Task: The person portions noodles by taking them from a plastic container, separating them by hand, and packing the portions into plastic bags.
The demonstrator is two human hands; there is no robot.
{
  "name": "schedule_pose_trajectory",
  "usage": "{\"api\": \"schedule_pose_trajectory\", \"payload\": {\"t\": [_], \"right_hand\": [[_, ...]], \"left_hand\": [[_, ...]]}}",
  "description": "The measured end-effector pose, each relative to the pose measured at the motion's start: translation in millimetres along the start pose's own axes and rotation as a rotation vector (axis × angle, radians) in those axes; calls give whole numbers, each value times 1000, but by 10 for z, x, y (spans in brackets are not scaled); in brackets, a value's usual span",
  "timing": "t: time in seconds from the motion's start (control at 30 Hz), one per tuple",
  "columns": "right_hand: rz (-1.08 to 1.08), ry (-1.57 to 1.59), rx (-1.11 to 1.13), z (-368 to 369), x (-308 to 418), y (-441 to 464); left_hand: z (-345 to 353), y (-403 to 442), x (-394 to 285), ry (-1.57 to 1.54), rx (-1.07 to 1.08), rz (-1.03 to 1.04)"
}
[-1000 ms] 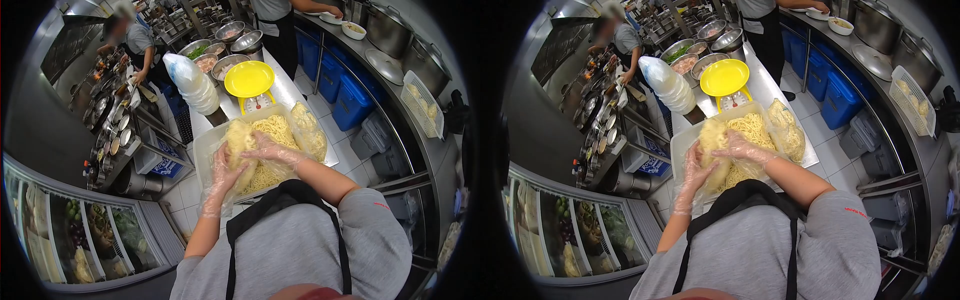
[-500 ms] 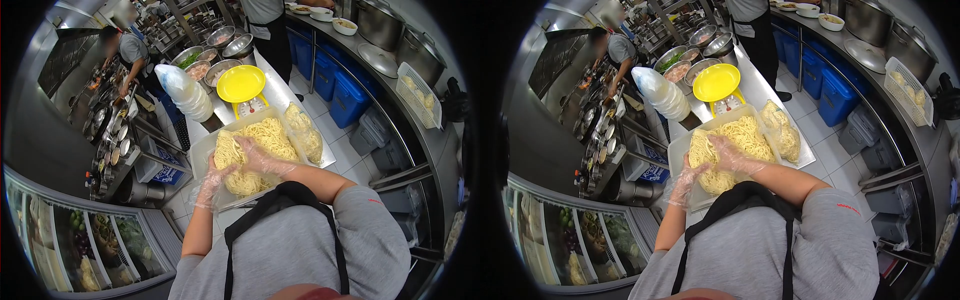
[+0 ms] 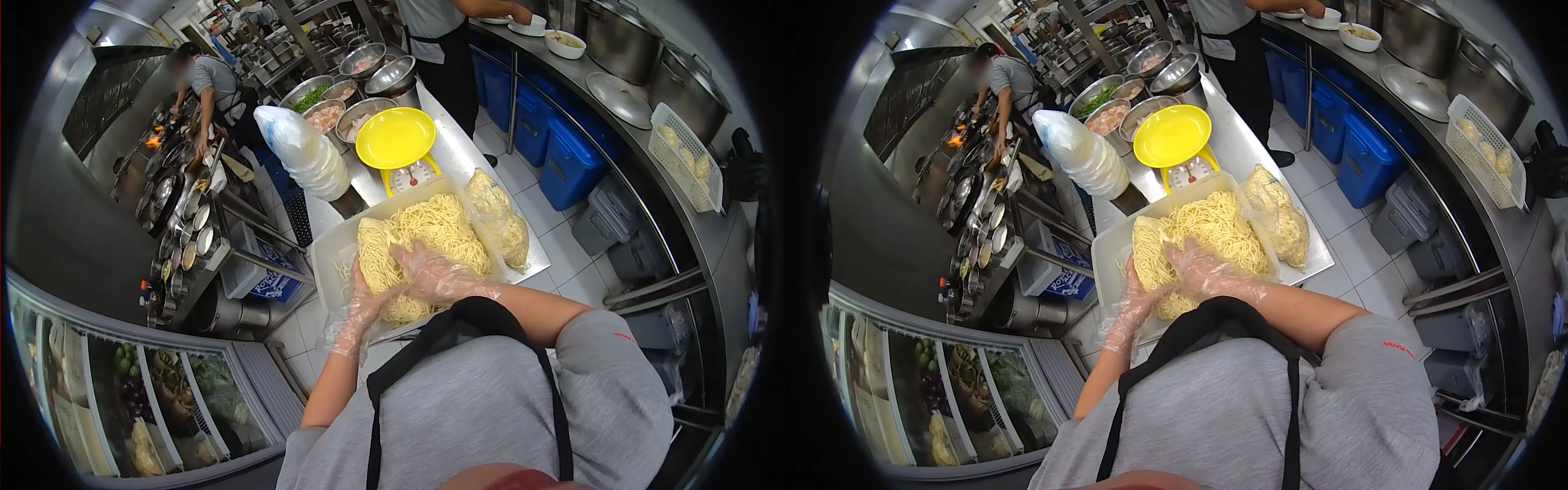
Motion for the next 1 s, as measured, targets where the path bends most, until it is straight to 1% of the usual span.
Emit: {"api": "schedule_pose_trajectory", "payload": {"t": [0.03, 0.1, 0.13, 0.2, 0.23, 0.3, 0.33, 0.4, 0.43, 0.5, 0.53, 0.6, 0.63, 0.7, 0.73, 0.8, 0.83, 0.9, 0.93, 1.0], "right_hand": [[0, 5, 4, 33, -27, 29], [-74, 11, -37, 106, -116, 212], [-77, 12, -41, 208, -272, 359], [-479, -517, -306, 305, -292, 456], [-479, -517, -310, 333, -339, 487], [-558, 266, -511, 105, -433, 379], [-556, 266, -513, 94, -443, 379], [-437, 404, -478, 95, -523, 440], [-437, 403, -477, 94, -529, 454], [-494, 326, -567, 63, -497, 430], [-494, 325, -567, 63, -498, 430], [-468, 349, -522, 41, -474, 411], [-467, 348, -522, 34, -466, 413], [-382, 387, -455, 37, -464, 445], [-381, 386, -455, 37, -449, 424], [-324, 345, -396, -1, -363, 301], [-321, 345, -401, -48, -318, 231], [-269, 117, -341, -84, -213, 157], [-269, 116, -341, -84, -197, 192], [-290, 31, -442, -131, -158, 290]], "left_hand": [[-7, -15, 24, 1, 2, -6], [-54, -14, 101, -327, -34, -155], [-66, -8, 77, -323, -34, -153], [-97, -14, -65, -439, -89, -87], [-100, -7, -133, -436, -88, -85], [-123, -17, -226, -375, -188, -190], [-109, -26, -282, -376, -185, -190], [-115, -76, -346, -472, -245, -228], [-110, -83, -396, -474, -245, -227], [-150, -130, -427, -361, -331, -327], [-180, -118, -318, -363, -331, -326], [-328, -100, 52, -363, -432, -274], [-368, -102, 149, -364, -431, -274], [-362, -79, 162, -504, -341, -196], [-361, -97, 181, -505, -341, -196], [-282, -138, -23, -382, -303, -280], [-280, -154, -92, -382, -298, -279], [-275, -165, -200, -108, -131, -295], [-349, -151, -154, -109, -130, -295], [-515, -71, 0, 13, -175, -326]]}}
Point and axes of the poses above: each hand's wrist, its own y-axis towards the middle knuckle, its own z-axis out of the palm, x = y × z, the point moved 5 cm from there along y, towards the middle knuckle, and after that the axes turned 9 degrees about x, right-handed, at the moved point
